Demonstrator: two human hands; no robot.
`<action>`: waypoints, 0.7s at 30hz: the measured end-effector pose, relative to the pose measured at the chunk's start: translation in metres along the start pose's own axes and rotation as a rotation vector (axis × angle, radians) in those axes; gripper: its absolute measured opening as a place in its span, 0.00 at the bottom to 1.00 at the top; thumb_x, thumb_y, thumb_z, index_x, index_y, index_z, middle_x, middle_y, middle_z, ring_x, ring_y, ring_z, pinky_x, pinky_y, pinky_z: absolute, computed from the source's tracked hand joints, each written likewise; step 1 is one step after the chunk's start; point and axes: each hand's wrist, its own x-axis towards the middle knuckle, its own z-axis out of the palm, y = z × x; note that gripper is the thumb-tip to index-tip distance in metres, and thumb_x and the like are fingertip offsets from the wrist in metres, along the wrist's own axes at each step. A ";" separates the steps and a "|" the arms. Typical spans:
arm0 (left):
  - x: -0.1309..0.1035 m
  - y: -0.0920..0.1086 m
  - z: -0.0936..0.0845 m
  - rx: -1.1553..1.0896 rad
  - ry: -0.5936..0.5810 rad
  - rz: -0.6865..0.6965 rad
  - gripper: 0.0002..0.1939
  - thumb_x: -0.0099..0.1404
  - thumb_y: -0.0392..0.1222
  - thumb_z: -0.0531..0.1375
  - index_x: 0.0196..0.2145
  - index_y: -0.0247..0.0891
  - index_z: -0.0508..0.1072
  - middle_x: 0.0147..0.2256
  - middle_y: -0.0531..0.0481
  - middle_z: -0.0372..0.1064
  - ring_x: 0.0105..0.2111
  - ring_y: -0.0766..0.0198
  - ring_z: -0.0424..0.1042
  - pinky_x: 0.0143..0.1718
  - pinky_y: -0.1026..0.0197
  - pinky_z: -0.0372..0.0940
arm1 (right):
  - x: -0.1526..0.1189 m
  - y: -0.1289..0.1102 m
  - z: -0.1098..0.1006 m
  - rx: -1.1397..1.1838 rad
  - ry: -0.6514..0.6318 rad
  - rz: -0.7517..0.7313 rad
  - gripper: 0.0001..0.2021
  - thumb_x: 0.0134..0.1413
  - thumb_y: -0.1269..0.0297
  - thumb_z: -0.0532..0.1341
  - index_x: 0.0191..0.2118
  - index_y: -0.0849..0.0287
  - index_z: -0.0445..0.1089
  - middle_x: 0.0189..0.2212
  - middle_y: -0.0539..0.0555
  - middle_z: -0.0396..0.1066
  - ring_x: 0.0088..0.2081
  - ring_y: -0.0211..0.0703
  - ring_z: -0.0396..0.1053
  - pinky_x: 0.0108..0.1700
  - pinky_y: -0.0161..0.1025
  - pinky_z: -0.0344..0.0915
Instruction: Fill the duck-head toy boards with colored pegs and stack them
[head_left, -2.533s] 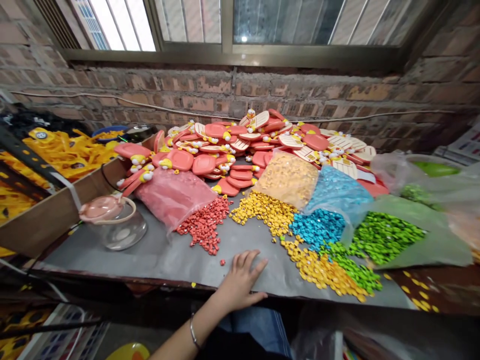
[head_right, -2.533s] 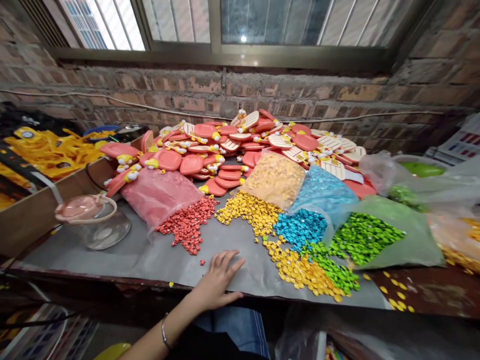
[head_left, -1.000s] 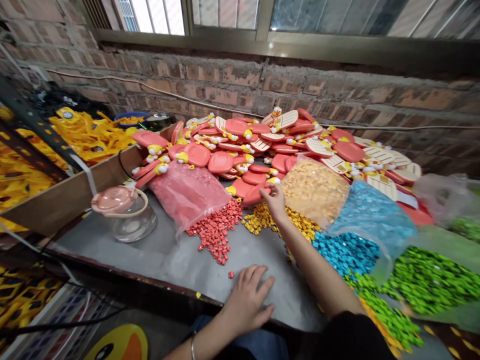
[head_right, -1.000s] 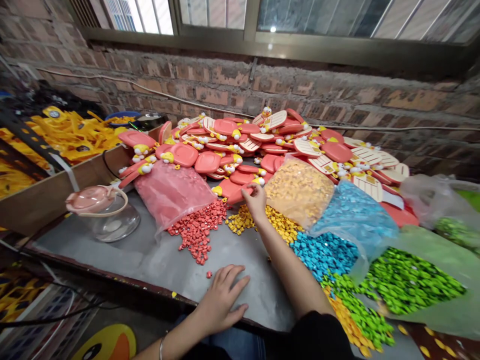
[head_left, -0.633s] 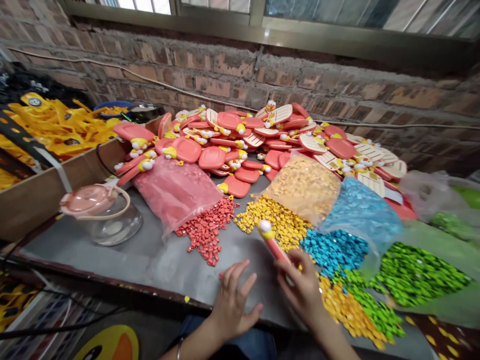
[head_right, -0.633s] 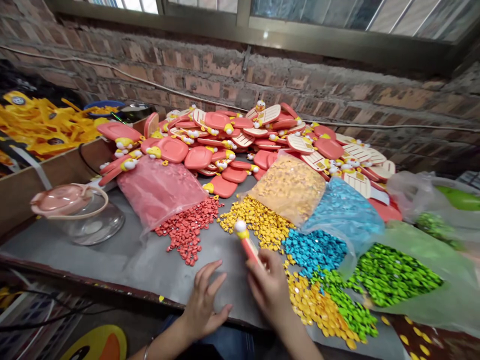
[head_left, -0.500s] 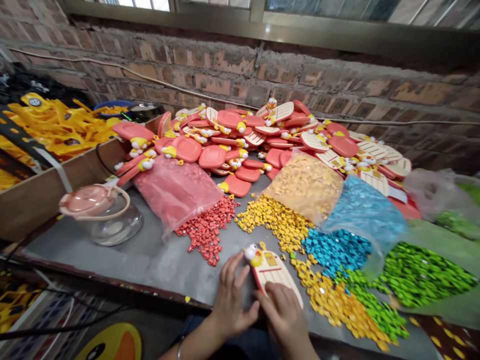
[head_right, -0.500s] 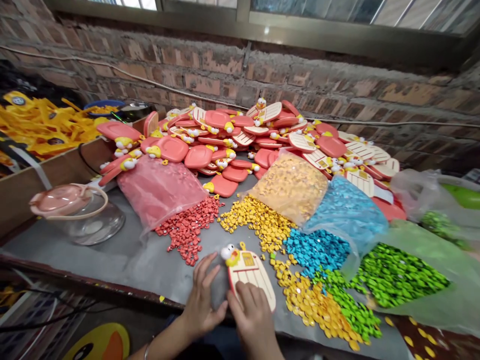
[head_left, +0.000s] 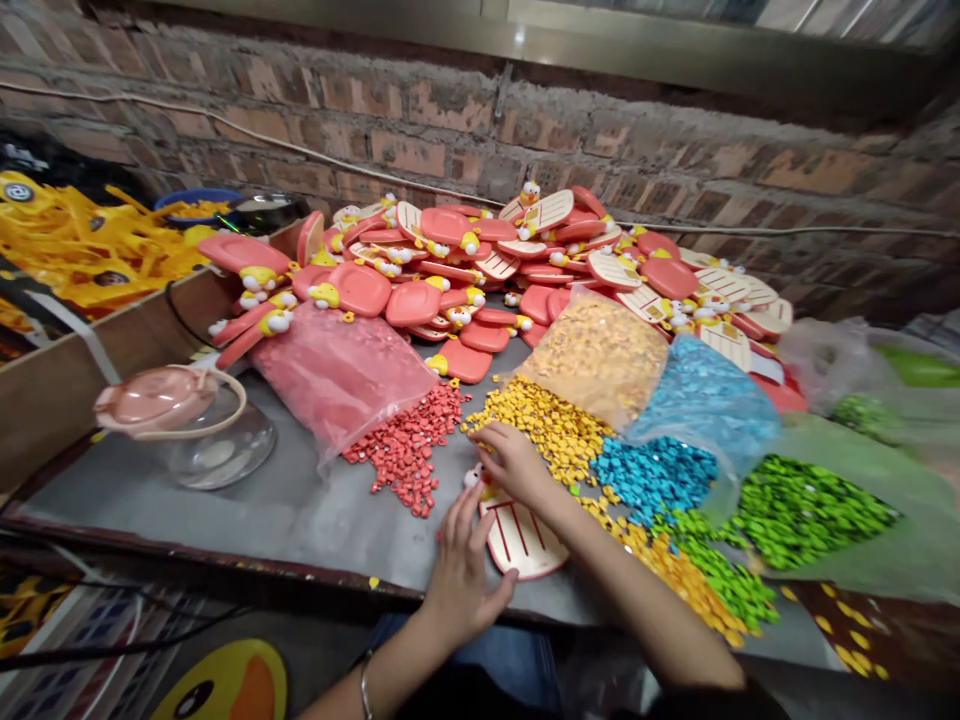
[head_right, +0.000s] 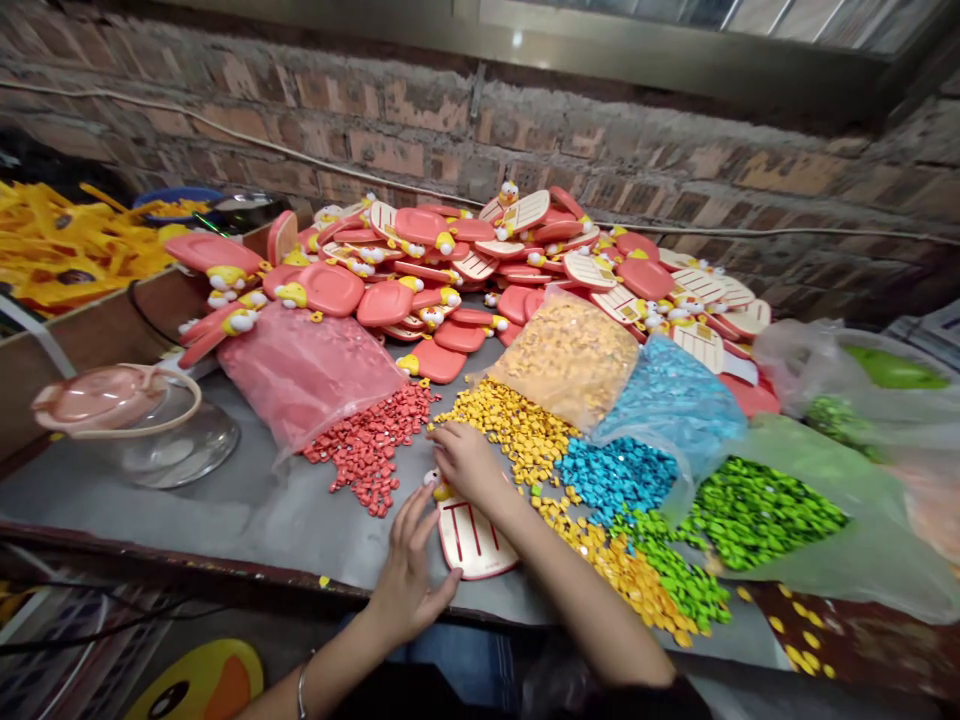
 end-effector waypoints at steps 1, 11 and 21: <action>0.000 0.000 0.000 0.002 0.002 -0.012 0.33 0.65 0.40 0.55 0.63 0.35 0.45 0.65 0.29 0.41 0.66 0.44 0.43 0.59 0.38 0.52 | 0.019 0.003 0.007 -0.095 -0.084 -0.006 0.10 0.59 0.71 0.58 0.45 0.59 0.71 0.41 0.58 0.71 0.43 0.46 0.69 0.45 0.40 0.64; 0.000 -0.001 0.002 0.020 -0.004 -0.032 0.31 0.64 0.37 0.55 0.62 0.34 0.47 0.64 0.29 0.44 0.65 0.45 0.44 0.59 0.39 0.53 | 0.077 0.026 0.047 -0.142 -0.178 -0.050 0.13 0.58 0.75 0.57 0.49 0.59 0.69 0.42 0.58 0.71 0.41 0.45 0.68 0.42 0.39 0.63; 0.001 -0.002 -0.002 0.016 -0.088 -0.034 0.26 0.63 0.36 0.55 0.58 0.39 0.57 0.62 0.36 0.52 0.63 0.48 0.51 0.58 0.42 0.54 | 0.021 0.052 -0.009 0.801 0.203 0.338 0.14 0.54 0.52 0.62 0.31 0.60 0.73 0.28 0.52 0.72 0.31 0.41 0.70 0.38 0.39 0.68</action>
